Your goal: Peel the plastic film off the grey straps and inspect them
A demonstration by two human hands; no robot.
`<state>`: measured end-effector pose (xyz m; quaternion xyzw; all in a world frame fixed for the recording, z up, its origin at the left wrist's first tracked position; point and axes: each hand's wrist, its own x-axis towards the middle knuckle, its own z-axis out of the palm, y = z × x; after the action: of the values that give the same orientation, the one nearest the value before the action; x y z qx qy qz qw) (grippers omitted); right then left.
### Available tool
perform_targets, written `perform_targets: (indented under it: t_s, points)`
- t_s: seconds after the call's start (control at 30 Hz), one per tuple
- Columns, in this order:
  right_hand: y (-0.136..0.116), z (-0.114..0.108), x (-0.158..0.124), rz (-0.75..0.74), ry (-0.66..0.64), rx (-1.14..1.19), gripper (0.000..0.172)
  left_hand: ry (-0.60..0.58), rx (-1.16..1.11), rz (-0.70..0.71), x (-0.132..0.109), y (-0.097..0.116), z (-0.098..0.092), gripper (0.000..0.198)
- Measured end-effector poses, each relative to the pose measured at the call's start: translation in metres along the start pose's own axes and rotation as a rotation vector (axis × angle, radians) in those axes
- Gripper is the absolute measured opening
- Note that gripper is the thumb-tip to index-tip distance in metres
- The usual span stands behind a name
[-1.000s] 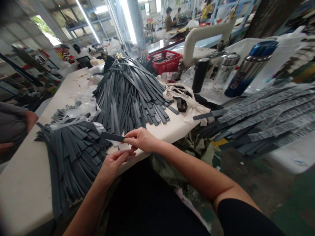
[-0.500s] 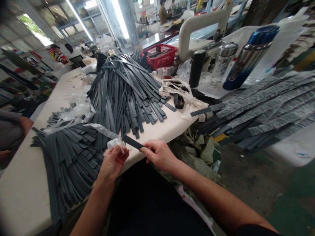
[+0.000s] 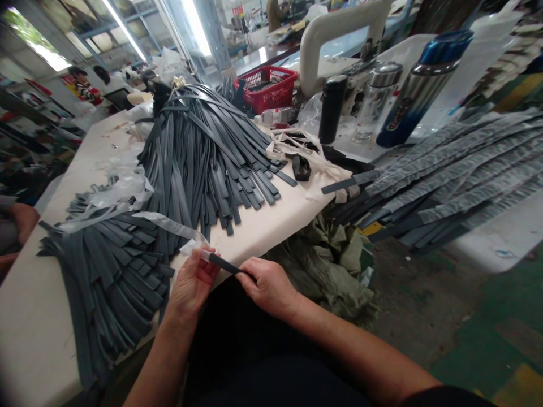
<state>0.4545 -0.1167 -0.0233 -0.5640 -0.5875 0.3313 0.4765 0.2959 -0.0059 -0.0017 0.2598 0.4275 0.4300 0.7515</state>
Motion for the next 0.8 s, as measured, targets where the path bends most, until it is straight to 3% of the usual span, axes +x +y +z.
perform_targets:
  t_s: [0.27, 0.5, 0.57, 0.7, 0.8]
  points:
    - [0.001, 0.005, -0.003, -0.008, -0.008, -0.026, 0.021, 0.043, 0.022, -0.017, -0.006, -0.001, 0.0, 0.048]
    - [-0.005, 0.009, 0.007, 0.003, -0.018, 0.055, 0.023, -0.015, 0.147, -0.019, -0.026, -0.02, 0.002, 0.044]
    - [-0.001, 0.002, -0.001, 0.028, -0.089, 0.123, 0.02, -0.028, 0.188, -0.009, -0.031, -0.024, -0.004, 0.042]
    - [0.025, -0.018, -0.041, 0.116, -0.37, 0.067, 0.024, 0.02, 0.204, 0.024, -0.037, -0.028, -0.026, 0.042]
    - [0.045, -0.021, -0.071, 0.258, -0.482, 0.018, 0.04, 0.014, 0.251, -0.011, -0.044, -0.041, -0.041, 0.042]
